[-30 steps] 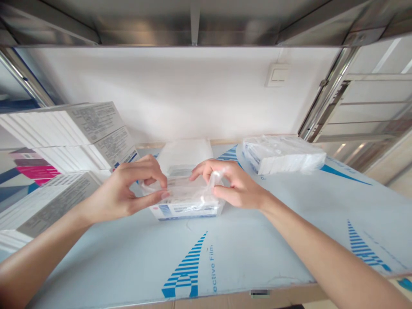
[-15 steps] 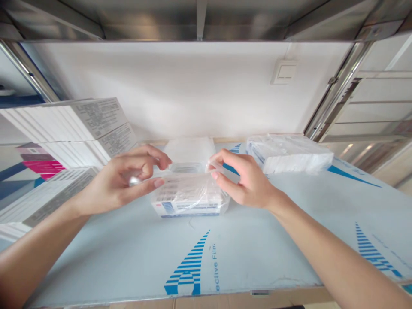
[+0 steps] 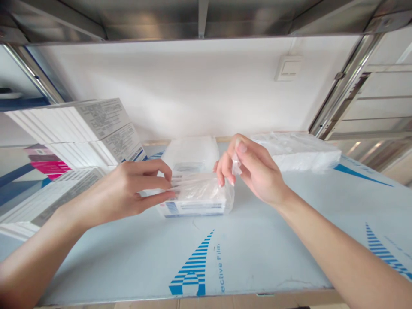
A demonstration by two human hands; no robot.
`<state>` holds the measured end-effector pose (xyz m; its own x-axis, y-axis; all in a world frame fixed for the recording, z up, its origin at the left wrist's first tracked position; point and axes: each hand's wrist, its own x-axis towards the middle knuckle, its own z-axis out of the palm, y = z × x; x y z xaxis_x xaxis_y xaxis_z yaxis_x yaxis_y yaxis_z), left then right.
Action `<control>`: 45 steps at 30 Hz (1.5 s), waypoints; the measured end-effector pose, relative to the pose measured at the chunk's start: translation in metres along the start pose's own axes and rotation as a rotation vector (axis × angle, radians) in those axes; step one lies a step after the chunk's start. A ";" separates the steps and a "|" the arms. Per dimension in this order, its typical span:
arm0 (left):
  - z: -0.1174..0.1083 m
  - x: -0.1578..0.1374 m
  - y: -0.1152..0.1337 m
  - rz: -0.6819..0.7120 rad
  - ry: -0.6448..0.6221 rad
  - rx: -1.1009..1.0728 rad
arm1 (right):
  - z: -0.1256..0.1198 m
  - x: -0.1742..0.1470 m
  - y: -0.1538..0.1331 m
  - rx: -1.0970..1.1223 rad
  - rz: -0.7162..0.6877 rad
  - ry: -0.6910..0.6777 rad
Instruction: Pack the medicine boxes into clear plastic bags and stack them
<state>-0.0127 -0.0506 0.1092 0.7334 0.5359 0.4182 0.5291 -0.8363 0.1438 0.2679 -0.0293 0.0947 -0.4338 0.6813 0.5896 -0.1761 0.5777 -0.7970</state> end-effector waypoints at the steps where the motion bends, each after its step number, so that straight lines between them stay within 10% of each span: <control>1: 0.000 0.000 0.003 0.022 0.003 -0.053 | -0.001 0.000 -0.002 -0.052 -0.008 -0.005; 8: -0.001 0.005 0.022 0.084 -0.163 -0.464 | 0.002 -0.002 -0.033 -0.940 -0.312 -0.359; 16: -0.001 0.004 0.009 -0.092 -0.193 -0.127 | 0.023 -0.002 -0.045 -0.571 0.015 -0.677; 27: 0.027 0.007 0.010 0.019 -0.075 0.284 | 0.000 -0.033 -0.022 -1.343 0.098 -0.360; 45: 0.023 0.000 0.000 -0.269 -0.183 0.324 | 0.033 0.002 0.015 -1.008 0.091 -0.428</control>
<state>-0.0024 -0.0476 0.0883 0.5997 0.7650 0.2350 0.7958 -0.6011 -0.0742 0.2351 -0.0337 0.0794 -0.7134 0.6405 0.2844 0.5906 0.7679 -0.2481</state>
